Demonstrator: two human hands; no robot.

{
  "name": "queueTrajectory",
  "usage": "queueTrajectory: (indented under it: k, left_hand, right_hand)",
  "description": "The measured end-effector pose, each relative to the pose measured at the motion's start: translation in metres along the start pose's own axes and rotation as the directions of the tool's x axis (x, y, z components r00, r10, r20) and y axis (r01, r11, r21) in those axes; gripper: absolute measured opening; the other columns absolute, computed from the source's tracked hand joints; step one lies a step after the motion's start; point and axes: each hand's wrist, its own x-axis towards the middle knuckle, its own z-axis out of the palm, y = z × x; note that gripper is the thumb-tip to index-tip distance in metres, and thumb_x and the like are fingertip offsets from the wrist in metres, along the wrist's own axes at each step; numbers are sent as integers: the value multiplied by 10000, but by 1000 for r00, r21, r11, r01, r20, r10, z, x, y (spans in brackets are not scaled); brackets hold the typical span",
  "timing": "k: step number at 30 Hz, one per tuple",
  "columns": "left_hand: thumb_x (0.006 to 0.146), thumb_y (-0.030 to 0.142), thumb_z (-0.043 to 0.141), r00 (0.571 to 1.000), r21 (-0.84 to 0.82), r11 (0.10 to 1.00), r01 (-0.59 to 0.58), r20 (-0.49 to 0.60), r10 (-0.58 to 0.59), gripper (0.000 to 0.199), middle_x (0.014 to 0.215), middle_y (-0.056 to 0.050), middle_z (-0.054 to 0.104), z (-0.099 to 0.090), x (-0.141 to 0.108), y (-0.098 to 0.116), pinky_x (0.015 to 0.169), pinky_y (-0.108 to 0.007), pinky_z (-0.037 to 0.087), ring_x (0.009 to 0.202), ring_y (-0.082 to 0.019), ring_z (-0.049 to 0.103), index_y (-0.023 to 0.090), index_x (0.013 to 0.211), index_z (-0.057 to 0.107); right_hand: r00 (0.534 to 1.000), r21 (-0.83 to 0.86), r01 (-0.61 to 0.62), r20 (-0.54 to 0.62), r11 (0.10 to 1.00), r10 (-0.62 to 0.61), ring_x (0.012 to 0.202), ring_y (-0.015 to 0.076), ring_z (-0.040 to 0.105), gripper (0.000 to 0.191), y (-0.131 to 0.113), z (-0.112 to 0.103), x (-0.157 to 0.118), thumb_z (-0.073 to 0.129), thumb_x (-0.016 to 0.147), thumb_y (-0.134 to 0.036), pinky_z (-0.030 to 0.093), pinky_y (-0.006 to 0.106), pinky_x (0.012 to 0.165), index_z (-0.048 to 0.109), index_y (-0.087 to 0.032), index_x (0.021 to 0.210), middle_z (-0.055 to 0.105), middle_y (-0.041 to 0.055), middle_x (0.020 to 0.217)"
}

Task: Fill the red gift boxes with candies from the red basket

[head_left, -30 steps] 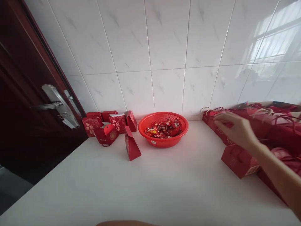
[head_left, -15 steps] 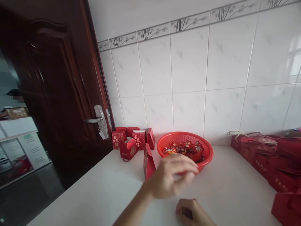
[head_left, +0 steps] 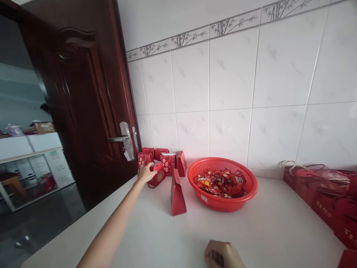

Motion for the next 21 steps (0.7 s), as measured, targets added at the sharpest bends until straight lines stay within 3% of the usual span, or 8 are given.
queueTrajectory:
  k: [7,11,15,18,21]
  left_hand:
    - [657,202,712,1000,76,997,-25,17,24,116,1039,-116,719,8,2,-11,900,-357,515,1093,-318,656,204,750,644]
    - [680,174,698,998,46,997,-54,-43,56,112,1007,-88,731,-3,-3,-15,951,-336,510,1126,-288,648,216,624,611]
    - [731,173,662,983,-10,995,-98,-156,95,96,1133,-51,718,-20,-13,-13,1053,-356,468,1179,-263,628,229,658,634]
    - [824,235,600,955,-67,986,-153,-268,130,100,1291,-62,662,-35,-21,-3,1102,-369,432,1240,-253,591,220,738,650]
    - [854,305,585,874,-208,914,-347,-426,235,133,1236,-61,689,-50,-34,17,1081,-392,452,1192,-250,618,216,775,644]
  right_hand:
    - [998,-8,68,-17,998,-68,535,100,368,167,-7,-2,-5,514,684,-156,318,220,555,676,-178,722,474,-32,558]
    - [997,-27,79,-18,997,-80,540,101,384,169,-8,-3,-6,513,692,-161,322,219,560,678,-174,725,505,-25,576]
    - [996,-44,80,-21,996,-81,543,105,405,171,-4,0,-4,518,693,-166,334,217,567,683,-180,732,519,-21,581]
    - [999,-51,51,-7,997,-51,531,101,397,148,0,2,-1,537,669,-156,337,218,566,676,-178,713,500,-29,562]
    - [999,-20,30,12,999,-29,528,97,374,117,2,1,2,556,674,-178,332,218,560,667,-181,709,461,-39,547]
